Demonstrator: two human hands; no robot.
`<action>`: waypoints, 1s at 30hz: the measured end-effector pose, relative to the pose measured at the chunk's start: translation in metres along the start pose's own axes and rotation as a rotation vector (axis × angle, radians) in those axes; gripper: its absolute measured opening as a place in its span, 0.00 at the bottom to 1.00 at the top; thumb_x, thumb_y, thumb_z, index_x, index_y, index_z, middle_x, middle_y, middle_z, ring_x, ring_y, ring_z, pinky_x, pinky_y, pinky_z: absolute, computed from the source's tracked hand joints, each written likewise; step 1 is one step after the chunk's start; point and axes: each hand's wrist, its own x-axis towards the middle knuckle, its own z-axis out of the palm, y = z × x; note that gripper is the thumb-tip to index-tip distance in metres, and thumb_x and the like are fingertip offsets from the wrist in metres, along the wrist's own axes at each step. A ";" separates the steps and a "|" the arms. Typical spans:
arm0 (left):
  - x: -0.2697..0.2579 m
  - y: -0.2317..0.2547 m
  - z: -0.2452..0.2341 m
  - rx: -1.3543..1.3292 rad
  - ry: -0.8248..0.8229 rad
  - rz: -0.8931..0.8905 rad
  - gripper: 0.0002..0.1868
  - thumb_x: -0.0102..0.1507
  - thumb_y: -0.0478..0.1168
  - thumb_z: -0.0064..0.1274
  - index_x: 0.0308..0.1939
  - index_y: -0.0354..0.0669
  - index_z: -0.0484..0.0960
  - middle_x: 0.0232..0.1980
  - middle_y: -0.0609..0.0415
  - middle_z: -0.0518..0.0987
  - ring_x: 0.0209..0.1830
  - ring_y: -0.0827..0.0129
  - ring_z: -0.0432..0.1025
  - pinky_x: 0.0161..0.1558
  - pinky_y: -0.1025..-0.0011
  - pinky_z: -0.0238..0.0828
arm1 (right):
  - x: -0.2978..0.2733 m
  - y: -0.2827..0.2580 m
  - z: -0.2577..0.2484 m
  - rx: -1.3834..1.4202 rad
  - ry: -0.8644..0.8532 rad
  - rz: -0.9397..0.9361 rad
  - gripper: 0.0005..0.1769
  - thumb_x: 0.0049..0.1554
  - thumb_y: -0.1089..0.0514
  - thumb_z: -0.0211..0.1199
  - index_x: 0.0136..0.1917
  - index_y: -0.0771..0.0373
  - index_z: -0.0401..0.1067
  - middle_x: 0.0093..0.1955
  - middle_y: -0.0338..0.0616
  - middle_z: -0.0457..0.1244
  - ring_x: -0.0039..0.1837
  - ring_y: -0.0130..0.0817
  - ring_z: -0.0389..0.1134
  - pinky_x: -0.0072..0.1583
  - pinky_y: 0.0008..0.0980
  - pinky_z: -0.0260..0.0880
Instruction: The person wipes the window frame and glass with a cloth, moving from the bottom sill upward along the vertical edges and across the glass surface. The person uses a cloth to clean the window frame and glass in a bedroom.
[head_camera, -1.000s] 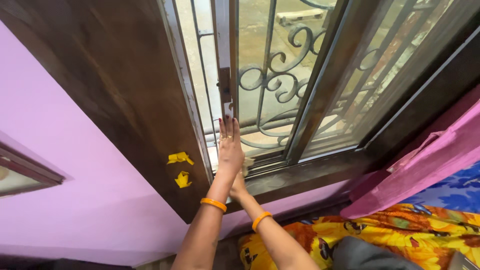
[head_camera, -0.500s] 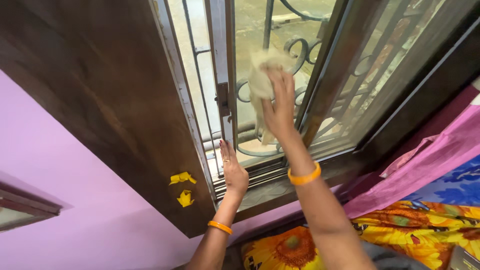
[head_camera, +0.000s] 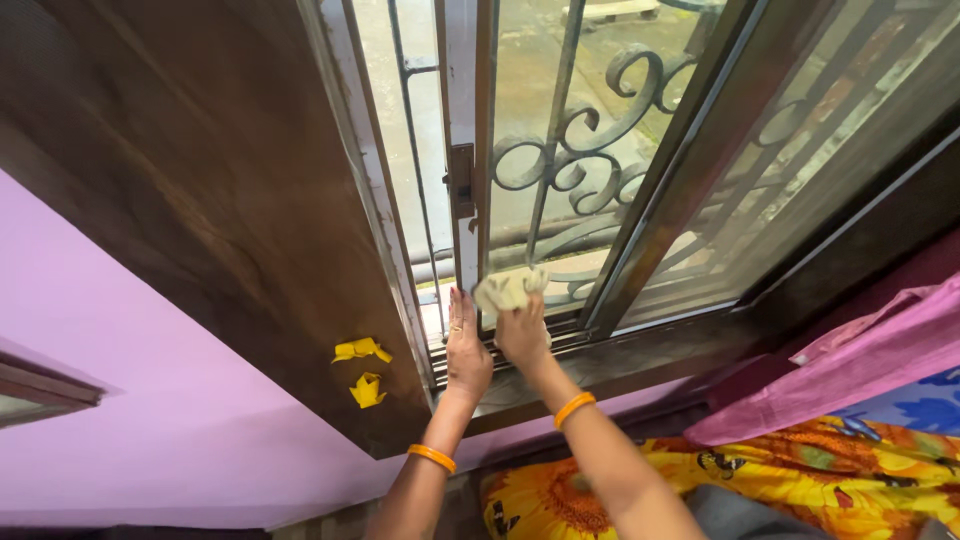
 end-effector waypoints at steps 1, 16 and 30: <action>0.001 0.001 0.002 -0.023 0.012 -0.006 0.43 0.56 0.19 0.34 0.78 0.30 0.52 0.82 0.28 0.49 0.82 0.37 0.47 0.79 0.55 0.47 | -0.021 0.001 0.008 -0.029 -0.057 0.030 0.29 0.54 0.65 0.56 0.70 0.64 0.65 0.72 0.64 0.53 0.67 0.68 0.54 0.70 0.64 0.53; -0.003 0.015 -0.008 0.232 -0.041 -0.071 0.44 0.55 0.22 0.40 0.78 0.28 0.52 0.82 0.34 0.50 0.84 0.45 0.46 0.79 0.52 0.44 | 0.032 0.020 -0.077 0.214 -0.899 0.003 0.32 0.41 0.71 0.64 0.58 0.48 0.77 0.58 0.55 0.62 0.62 0.56 0.62 0.64 0.48 0.65; 0.013 0.024 -0.014 0.525 -0.172 -0.044 0.45 0.53 0.26 0.46 0.76 0.25 0.56 0.83 0.35 0.48 0.83 0.48 0.44 0.77 0.45 0.42 | 0.261 -0.027 -0.189 0.199 0.211 -0.040 0.40 0.49 0.70 0.61 0.75 0.58 0.65 0.78 0.64 0.47 0.78 0.61 0.47 0.77 0.58 0.49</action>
